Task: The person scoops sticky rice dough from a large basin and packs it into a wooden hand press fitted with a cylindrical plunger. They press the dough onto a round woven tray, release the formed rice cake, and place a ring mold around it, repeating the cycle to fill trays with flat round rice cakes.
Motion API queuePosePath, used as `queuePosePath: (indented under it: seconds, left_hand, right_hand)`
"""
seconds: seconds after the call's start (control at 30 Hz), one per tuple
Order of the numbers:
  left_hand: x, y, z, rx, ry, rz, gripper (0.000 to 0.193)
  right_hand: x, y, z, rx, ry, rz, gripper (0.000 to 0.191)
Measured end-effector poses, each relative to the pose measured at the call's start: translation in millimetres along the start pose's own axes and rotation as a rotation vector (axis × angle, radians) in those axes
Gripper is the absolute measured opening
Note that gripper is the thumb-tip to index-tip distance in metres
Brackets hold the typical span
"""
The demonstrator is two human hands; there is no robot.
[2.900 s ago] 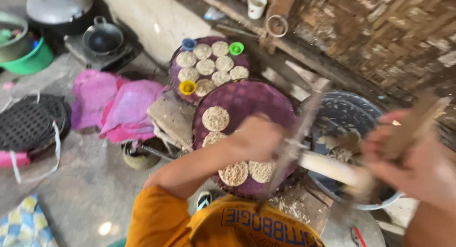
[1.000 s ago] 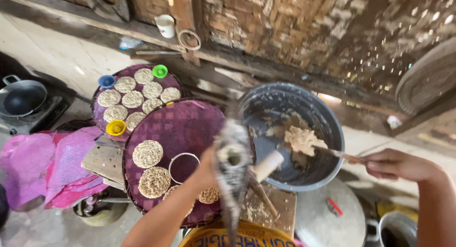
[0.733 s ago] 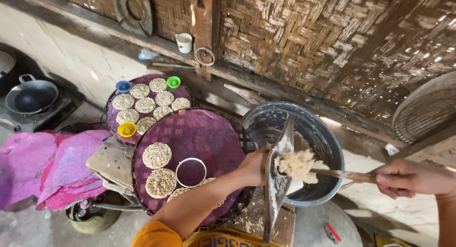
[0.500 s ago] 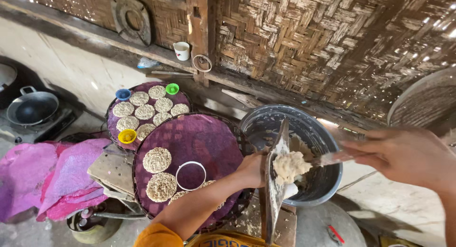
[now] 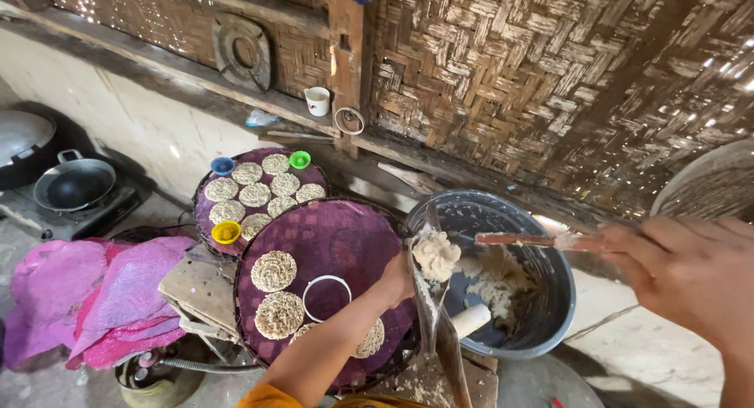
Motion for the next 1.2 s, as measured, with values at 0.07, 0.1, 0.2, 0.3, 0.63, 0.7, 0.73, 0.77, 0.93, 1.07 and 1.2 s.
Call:
queuePosePath:
  seconds: [0.07,0.1,0.2,0.3,0.63,0.7,0.73,0.77,0.93,1.07,1.2]
  left_hand:
    - [-6.9,3.4,4.4,0.002,-0.204,-0.034,0.053]
    - [-20.1,4.8,2.9,0.017,-0.476,-0.123,0.051]
    - [-53.0,12.0,-11.3,0.034,-0.842,-0.302,0.046]
    - [-63.9,19.3,-26.0,0.114,-0.974,-0.29,0.043]
    - [-47.6,20.4,-21.1,0.228,-0.942,0.14,0.049]
    - [-60.6,13.0,-11.2,0.112,-0.618,-0.002,0.049]
    - [-66.1,10.0,-5.8,0.05,-0.449,-0.076,0.049]
    - [-64.1,8.4,-0.3,0.037,-0.54,-0.078,0.048]
    - [-51.0,8.4,1.3,-0.029,-0.793,-0.109,0.042]
    - [-50.1,9.4,-15.5,0.039,-0.88,-0.213,0.041]
    - [-49.5,7.8,-28.9,0.09,-1.002,-0.286,0.038]
  right_hand:
    - [-0.7,2.5,5.6,-0.096,-0.046,0.022,0.029]
    - [5.4,3.3,9.7,-0.14,-0.105,0.062,0.031]
    - [23.9,3.1,20.4,-0.237,-0.187,0.15,0.028]
    - [44.2,-1.3,21.0,-0.208,-0.277,0.205,0.023]
    - [80.8,-10.4,22.1,-0.156,-0.387,0.344,0.026]
    - [36.3,-8.0,18.1,-0.134,-0.339,0.164,0.019]
    - [5.9,3.3,35.2,-0.302,-0.348,0.055,0.026]
    - [7.3,5.6,34.0,-0.323,-0.39,0.094,0.025]
    - [17.1,4.5,23.2,-0.223,-0.352,0.074,0.029]
    - [29.8,-5.4,33.6,-0.217,-0.414,0.139,0.021]
    - [71.4,-4.9,16.7,-0.244,-0.459,0.279,0.013]
Point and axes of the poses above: each hand's wrist, its own y-axis away from the middle knuckle, its own z-axis out of the back of the hand, x = y × z, the point moved 10 cm from there along -y, towards the middle knuckle, and after that the axes turned 9 degrees about -z, right-handed, at the moved point
